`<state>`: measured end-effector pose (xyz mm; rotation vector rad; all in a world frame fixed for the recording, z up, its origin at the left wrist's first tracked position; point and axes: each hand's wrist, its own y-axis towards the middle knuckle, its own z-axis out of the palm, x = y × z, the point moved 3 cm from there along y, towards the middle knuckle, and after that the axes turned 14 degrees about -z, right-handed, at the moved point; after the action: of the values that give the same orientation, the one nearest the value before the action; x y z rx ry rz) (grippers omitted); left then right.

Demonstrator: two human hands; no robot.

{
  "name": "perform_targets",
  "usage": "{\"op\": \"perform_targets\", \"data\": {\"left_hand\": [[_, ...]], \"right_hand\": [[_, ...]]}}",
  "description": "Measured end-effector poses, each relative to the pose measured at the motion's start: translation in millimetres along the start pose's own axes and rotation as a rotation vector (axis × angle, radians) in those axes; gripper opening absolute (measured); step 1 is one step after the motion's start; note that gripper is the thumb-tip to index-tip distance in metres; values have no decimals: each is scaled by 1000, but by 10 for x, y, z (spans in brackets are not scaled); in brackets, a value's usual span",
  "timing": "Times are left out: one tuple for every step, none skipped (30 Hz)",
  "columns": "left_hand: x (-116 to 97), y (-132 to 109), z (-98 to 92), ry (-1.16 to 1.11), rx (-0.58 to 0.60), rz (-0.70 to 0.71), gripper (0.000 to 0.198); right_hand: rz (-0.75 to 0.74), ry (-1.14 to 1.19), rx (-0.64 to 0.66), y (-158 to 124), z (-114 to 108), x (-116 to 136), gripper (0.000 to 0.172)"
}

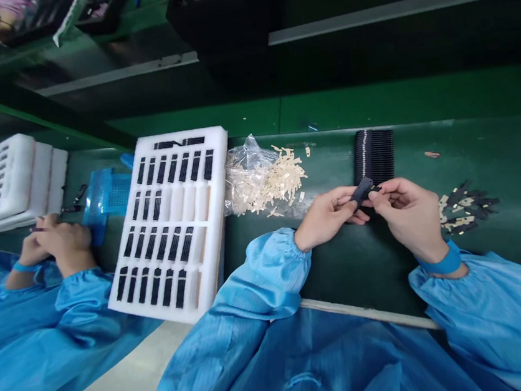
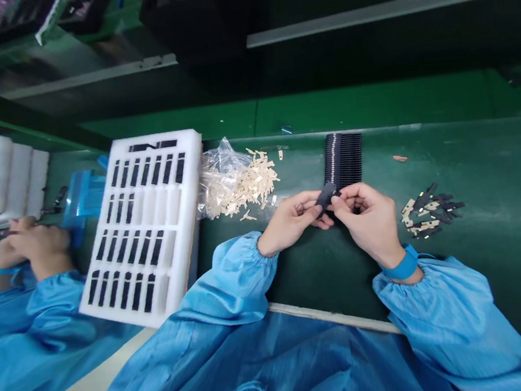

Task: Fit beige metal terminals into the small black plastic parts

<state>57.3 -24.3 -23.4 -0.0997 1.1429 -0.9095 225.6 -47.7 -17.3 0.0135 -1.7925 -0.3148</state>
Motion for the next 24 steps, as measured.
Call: {"op": "perform_targets", "data": {"left_hand": [[2, 0, 3, -7, -1, -2, 55], [4, 2, 5, -15, -5, -4, 54], [7, 5, 7, -20, -9, -6, 53], [10, 10, 8, -25, -14, -6, 52], [13, 16, 9, -28, -18, -4, 52], [17, 23, 11, -30, -20, 0, 51], [22, 28, 13, -33, -23, 8, 51], [27, 33, 14, -35, -26, 16, 51], [33, 37, 16, -34, -28, 23, 50], [38, 39, 17, -32, -32, 26, 49], [43, 40, 18, -30, -36, 26, 47], [47, 39, 19, -28, -40, 23, 46], [49, 38, 20, -26, -44, 21, 44], [49, 35, 21, -25, -47, 20, 43], [46, 33, 22, -25, -51, 22, 42], [43, 30, 22, -25, -53, 26, 41], [40, 29, 23, -23, -52, 32, 41], [36, 27, 24, -20, -50, 39, 40], [33, 26, 25, -16, -47, 46, 39], [31, 25, 27, -11, -44, 53, 38], [30, 24, 27, -7, -42, 59, 37], [30, 23, 28, -3, -44, 64, 37], [30, 22, 28, 1, -47, 68, 36], [31, 21, 28, 4, -50, 70, 36]], "right_hand": [[-5, -7, -1, 0, 3, 9, 17], [-8, -14, -3, 1, 7, 20, 16], [-11, -22, -5, 3, 13, 29, 15], [-13, -30, -4, 5, 19, 37, 14], [-18, -40, -6, 6, 25, 42, 12], [-26, -52, -9, 7, 30, 45, 11], [-35, -64, -10, 8, 33, 46, 10], [-44, -77, -11, 7, 35, 45, 9], [-51, -87, -10, 5, 37, 43, 8], [-57, -94, -8, 3, 37, 39, 8], [-61, -97, -6, 0, 38, 36, 7], [-63, -98, -3, -3, 38, 33, 7], [-66, -98, -1, -5, 39, 31, 7], [-67, -98, -1, -8, 40, 31, 7], [-70, -101, -3, -9, 41, 32, 8], [-72, -104, -5, -11, 42, 34, 8], [-72, -107, -6, -11, 44, 36, 8], [-72, -109, -8, -12, 45, 38, 7], [-73, -112, -10, -12, 46, 41, 7], [-73, -117, -9, -11, 47, 43, 7], [-73, -121, -9, -10, 48, 45, 7], [-74, -125, -8, -9, 50, 47, 7], [-75, -127, -8, -8, 51, 49, 7], [-75, -127, -5, -7, 52, 50, 8]]}}
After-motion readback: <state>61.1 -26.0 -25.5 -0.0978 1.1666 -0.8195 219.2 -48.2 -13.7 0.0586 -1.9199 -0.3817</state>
